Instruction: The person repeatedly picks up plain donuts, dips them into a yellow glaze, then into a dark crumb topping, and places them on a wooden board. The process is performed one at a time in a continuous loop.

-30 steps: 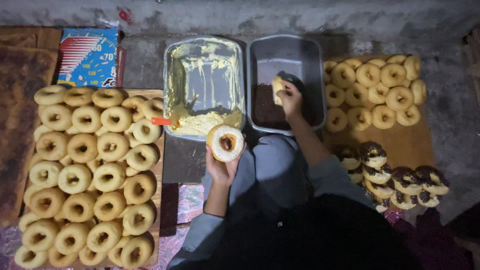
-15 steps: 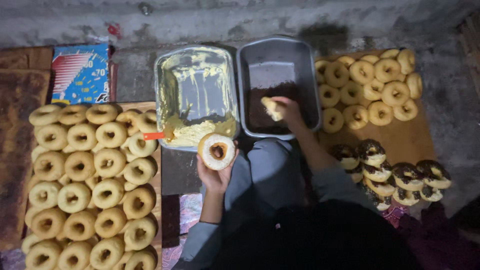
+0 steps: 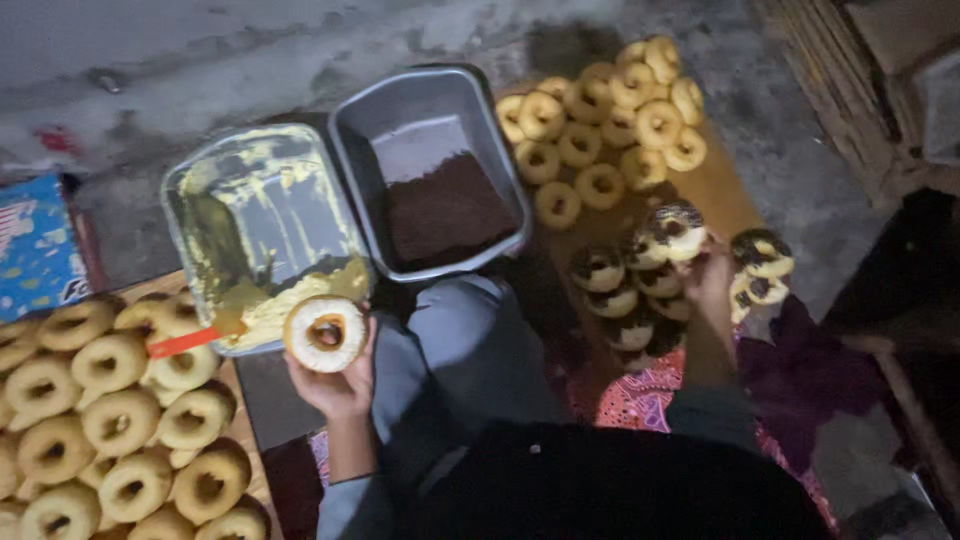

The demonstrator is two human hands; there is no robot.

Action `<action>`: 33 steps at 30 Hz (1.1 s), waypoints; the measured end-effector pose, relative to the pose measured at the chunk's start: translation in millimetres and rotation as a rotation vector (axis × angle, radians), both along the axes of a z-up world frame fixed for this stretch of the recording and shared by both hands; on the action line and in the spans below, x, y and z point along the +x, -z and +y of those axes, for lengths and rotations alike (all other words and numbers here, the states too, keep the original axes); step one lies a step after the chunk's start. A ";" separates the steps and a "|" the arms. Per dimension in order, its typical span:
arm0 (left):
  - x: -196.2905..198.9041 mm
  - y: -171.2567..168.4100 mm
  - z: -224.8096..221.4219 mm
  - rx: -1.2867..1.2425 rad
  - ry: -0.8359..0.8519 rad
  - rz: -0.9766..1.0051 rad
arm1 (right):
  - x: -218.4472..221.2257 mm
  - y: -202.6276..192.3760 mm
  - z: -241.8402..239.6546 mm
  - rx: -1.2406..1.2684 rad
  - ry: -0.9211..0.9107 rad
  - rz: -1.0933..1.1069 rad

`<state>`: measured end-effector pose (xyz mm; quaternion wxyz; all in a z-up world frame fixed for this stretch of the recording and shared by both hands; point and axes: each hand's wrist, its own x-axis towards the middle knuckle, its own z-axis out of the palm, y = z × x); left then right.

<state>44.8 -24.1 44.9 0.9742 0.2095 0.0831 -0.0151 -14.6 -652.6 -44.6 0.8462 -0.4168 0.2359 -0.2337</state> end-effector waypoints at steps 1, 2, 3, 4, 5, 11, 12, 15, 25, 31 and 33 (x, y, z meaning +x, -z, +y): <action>0.2 -0.6 -1.1 0.015 -0.002 -0.014 | -9.5 -4.6 -12.5 0.017 0.088 0.057; -0.4 -1.3 -3.0 0.031 -0.006 -0.030 | -15.4 -8.5 -25.0 0.034 0.174 0.113; -0.5 -1.8 -5.1 0.035 0.002 -0.035 | -20.9 -10.8 -35.5 0.052 0.260 0.167; -0.1 -2.4 -6.8 0.041 0.007 -0.039 | -24.1 -10.6 -43.0 0.072 0.277 0.143; 0.4 -2.4 -9.1 0.047 0.012 -0.043 | -25.0 -9.4 -49.8 0.081 0.290 0.152; -0.1 7.1 -20.0 -0.002 0.041 -0.095 | -15.0 17.5 -63.8 -0.238 0.310 0.309; -0.6 6.9 -20.6 0.016 0.042 -0.080 | -11.0 20.7 -63.3 -0.291 0.320 0.383; -1.6 3.8 -25.8 0.071 0.038 -0.047 | -6.9 22.4 -64.5 -0.799 0.275 0.759; -17.3 3.2 -49.6 0.040 0.188 -0.007 | 24.1 -16.9 42.7 -1.375 -0.115 0.446; -49.4 20.1 -115.4 0.176 0.613 -0.003 | 83.3 -70.0 260.1 -0.685 -1.413 -0.395; -47.1 20.8 -102.7 0.179 0.699 0.115 | 99.6 -81.5 300.0 -0.502 -1.593 -0.174</action>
